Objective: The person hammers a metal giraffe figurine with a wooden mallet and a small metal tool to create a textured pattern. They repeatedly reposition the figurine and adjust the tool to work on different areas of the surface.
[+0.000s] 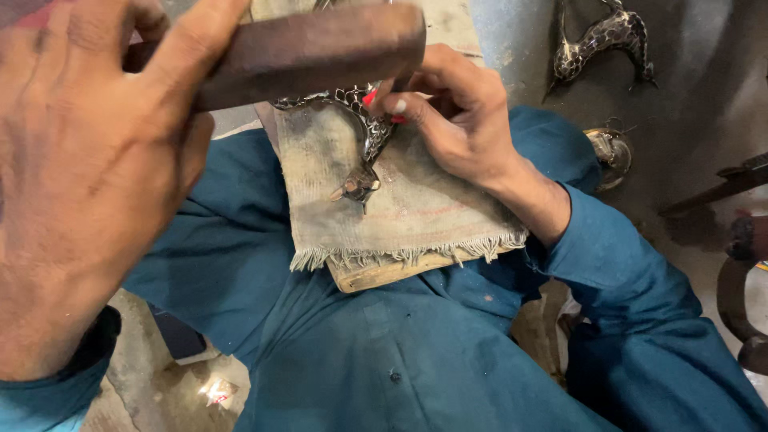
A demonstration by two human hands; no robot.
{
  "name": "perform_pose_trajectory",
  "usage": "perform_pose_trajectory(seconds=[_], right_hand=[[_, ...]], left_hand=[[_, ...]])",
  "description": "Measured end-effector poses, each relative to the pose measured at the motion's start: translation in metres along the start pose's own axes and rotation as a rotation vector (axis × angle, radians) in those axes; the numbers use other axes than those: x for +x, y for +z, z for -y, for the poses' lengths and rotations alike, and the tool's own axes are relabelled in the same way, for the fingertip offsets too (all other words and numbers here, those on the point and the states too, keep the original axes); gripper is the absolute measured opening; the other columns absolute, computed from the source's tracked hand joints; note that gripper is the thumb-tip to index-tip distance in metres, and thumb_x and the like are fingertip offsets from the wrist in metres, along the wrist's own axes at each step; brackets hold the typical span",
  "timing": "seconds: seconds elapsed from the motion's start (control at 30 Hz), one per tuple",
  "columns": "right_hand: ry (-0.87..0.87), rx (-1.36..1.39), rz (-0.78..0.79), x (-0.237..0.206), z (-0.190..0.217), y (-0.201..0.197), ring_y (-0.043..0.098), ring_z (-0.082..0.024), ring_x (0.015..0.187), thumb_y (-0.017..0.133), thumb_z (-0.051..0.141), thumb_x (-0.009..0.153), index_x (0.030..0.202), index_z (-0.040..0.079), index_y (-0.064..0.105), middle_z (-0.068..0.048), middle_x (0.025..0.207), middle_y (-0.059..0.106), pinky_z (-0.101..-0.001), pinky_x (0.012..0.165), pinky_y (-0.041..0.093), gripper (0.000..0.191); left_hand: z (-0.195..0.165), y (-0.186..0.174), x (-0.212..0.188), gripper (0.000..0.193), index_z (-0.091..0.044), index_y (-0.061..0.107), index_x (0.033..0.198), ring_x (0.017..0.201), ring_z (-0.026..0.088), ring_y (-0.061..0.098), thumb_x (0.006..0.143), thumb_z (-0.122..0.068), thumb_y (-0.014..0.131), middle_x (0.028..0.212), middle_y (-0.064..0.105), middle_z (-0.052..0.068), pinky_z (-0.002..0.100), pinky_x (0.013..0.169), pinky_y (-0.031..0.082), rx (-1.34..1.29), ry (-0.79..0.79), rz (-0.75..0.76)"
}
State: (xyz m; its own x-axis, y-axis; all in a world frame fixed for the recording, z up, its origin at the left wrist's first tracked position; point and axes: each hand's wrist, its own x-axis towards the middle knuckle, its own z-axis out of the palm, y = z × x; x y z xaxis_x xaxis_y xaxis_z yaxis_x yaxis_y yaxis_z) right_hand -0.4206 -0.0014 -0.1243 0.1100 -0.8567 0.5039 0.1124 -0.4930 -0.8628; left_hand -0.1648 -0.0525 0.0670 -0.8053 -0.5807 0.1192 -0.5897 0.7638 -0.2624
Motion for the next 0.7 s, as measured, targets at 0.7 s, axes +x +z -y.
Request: perform_pose_trajectory(seconds=[0.7], right_hand=[[0.198,-0.113,-0.15,0.01,0.024,0.025,0.074,-0.011,0.104,0.068,-0.002,0.111,0.132,-0.003,0.063,-0.009,0.112,0.076,-0.0227,0.091,0.064,0.022]], left_hand=[[0.02,0.0,0.002,0.072,-0.013,0.052,0.149,0.102,0.033,0.06,0.082,-0.001,0.076,0.118,0.059,0.015,0.043,0.087,0.048,-0.208,0.016,-0.039]])
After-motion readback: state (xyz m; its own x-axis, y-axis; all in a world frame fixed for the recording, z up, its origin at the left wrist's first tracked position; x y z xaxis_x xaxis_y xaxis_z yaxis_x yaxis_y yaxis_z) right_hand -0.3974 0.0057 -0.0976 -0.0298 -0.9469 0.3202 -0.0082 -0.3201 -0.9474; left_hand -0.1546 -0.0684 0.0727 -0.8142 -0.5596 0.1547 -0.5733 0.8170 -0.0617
